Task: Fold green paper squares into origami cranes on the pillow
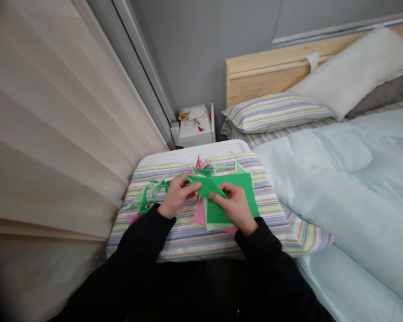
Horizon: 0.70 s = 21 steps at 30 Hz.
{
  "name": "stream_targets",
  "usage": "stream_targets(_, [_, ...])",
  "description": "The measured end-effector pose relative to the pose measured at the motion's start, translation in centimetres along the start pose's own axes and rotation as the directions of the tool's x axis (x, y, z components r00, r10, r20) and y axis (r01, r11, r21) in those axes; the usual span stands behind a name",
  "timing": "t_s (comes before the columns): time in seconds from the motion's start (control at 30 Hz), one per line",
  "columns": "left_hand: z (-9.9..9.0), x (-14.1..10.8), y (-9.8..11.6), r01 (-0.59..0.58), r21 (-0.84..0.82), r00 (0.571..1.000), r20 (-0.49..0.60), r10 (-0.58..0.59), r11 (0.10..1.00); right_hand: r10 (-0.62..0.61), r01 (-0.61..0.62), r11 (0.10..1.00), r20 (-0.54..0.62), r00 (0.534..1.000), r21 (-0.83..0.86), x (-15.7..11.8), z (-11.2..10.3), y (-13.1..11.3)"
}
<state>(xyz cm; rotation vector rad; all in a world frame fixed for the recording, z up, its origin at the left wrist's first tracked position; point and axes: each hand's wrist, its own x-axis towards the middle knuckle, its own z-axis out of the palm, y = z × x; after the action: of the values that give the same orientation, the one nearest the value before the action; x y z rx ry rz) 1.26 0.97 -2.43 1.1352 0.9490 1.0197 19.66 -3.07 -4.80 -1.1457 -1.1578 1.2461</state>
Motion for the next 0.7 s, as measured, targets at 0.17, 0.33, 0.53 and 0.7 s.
stream_targets(0.17, [-0.5,0.1,0.0,0.035,0.129,0.997,0.066,-0.043,0.991,0.033,0.029,0.969,-0.246,0.969,0.245,0.4,-0.1,-0.1])
stream_targets(0.33, [-0.3,0.3,-0.2,-0.058,0.280,0.987,0.158,0.014,0.958,-0.010,0.044,0.967,-0.134,0.991,0.251,0.2,0.5,0.1])
stream_targets(0.53, [0.0,0.2,-0.4,-0.135,0.358,0.982,0.173,0.076,0.924,-0.062,0.072,0.989,-0.079,0.995,0.127,0.1,0.9,0.7])
stream_targets(0.7, [0.3,0.2,-0.4,-0.108,0.366,0.989,0.133,0.062,0.925,-0.032,0.044,0.991,-0.103,0.994,0.122,0.2,1.0,0.4])
